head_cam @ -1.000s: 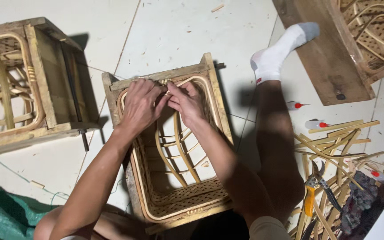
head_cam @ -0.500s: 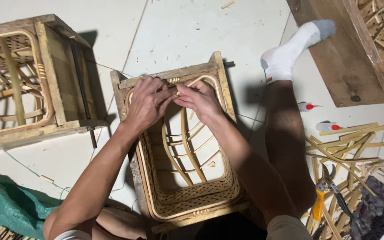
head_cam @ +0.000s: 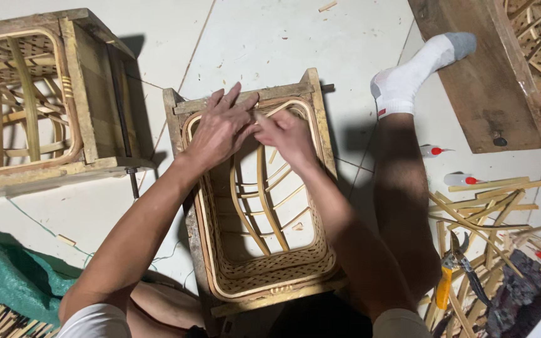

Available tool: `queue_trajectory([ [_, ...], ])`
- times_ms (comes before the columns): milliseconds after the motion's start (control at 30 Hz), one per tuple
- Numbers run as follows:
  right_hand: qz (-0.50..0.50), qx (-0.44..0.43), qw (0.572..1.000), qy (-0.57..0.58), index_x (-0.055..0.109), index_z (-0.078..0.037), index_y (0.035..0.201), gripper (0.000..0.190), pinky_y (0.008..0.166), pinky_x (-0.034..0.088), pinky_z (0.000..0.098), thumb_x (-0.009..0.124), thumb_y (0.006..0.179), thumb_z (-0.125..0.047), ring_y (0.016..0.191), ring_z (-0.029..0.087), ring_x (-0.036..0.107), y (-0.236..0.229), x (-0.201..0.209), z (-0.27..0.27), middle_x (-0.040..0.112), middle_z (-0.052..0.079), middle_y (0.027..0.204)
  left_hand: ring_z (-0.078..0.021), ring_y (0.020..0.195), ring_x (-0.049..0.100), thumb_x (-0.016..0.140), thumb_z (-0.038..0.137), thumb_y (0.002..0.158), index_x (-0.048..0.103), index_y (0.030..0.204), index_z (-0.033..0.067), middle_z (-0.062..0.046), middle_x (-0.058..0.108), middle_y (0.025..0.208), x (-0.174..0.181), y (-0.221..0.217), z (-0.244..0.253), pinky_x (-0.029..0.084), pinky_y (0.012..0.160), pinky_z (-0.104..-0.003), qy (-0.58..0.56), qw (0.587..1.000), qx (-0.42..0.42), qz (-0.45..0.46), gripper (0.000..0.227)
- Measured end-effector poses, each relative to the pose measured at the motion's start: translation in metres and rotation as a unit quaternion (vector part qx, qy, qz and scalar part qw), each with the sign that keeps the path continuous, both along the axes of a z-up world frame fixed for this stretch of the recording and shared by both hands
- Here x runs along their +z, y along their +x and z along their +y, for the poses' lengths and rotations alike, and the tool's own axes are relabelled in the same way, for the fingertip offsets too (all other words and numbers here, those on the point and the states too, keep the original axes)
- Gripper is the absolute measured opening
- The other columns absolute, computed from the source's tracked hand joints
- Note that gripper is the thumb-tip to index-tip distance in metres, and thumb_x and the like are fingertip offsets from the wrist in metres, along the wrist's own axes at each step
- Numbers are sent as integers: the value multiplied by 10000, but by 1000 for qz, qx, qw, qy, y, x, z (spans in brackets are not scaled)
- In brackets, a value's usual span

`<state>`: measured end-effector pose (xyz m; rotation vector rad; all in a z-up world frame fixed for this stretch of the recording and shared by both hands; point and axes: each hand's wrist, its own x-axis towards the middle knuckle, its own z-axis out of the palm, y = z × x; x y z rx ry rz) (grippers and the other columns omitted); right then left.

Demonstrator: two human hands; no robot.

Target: The person sits on the floor and assembles a rectangular woven basket. They apply glue to the frame, insert a curved bamboo strip, and use a hammer to secure it. The person then weaves a long bamboo strip around the basket's rim and trims the excess with pliers.

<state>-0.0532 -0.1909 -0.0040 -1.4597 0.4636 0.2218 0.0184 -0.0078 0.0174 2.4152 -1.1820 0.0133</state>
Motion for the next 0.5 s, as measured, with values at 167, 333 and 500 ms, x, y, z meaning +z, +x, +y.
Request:
queue_trajectory([
  [167, -278, -43, 837, -470, 653, 90, 1183, 620, 848, 605, 360, 818, 811, -377, 979, 295, 741, -25, 35, -48, 738, 215, 1064, -450, 1391, 466, 685, 397, 984, 785, 983, 39, -170, 649, 1382, -13, 4, 2, 287, 1170, -663, -26, 999, -15, -21, 372],
  [333, -72, 74, 919, -382, 661, 63, 1199, 568, 765, 581, 396, 876, 785, -260, 811, 241, 720, 19, 27, -85, 751, 176, 928, -403, 1397, 503, 633, 421, 1016, 757, 1098, 43, -172, 714, 1265, -15, 9, 2, 300, 1193, -645, -2, 1000, 1, -6, 406],
  [500, 52, 67, 946, -312, 719, -71, 1253, 492, 590, 562, 362, 797, 798, -242, 655, 171, 685, 19, 29, -85, 769, 84, 888, -386, 1379, 526, 682, 380, 1016, 761, 1165, 48, -186, 744, 1118, -13, 4, 2, 333, 1190, -633, -1, 1000, 4, -12, 373],
])
